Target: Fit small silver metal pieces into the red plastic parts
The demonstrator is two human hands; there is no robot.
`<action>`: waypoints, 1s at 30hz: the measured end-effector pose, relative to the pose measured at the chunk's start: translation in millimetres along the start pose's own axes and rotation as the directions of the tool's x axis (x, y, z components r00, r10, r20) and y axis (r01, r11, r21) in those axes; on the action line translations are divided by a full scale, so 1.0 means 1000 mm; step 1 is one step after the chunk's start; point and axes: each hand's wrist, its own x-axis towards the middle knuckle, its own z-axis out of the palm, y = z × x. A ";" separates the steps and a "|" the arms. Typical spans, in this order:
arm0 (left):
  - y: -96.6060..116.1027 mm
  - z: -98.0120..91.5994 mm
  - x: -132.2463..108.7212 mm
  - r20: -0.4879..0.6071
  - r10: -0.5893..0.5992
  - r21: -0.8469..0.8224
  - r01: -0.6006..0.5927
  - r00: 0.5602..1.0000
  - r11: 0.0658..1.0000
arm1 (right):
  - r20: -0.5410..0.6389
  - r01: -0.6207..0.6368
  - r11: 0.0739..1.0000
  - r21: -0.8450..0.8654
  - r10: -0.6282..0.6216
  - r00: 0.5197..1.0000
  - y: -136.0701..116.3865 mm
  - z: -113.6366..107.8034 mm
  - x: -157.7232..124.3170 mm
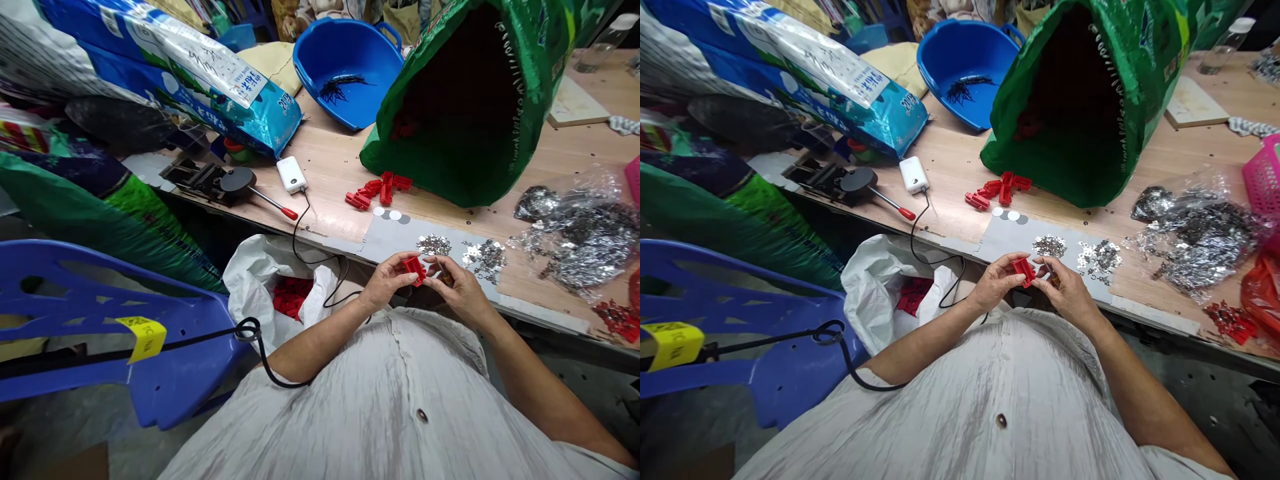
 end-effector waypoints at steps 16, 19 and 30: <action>0.012 -0.027 0.032 0.152 0.140 0.714 -0.207 0.978 0.669 | -0.012 0.069 0.924 -0.376 -0.079 0.997 0.016 0.001 0.007; 0.013 -0.028 0.034 0.206 0.145 0.754 -0.251 0.968 0.607 | 0.006 0.091 0.923 -0.374 -0.096 0.995 0.015 0.002 0.010; 0.016 -0.031 0.037 0.249 0.135 0.780 -0.281 0.959 0.560 | 0.021 0.151 0.893 -0.423 -0.157 0.987 0.022 0.006 0.013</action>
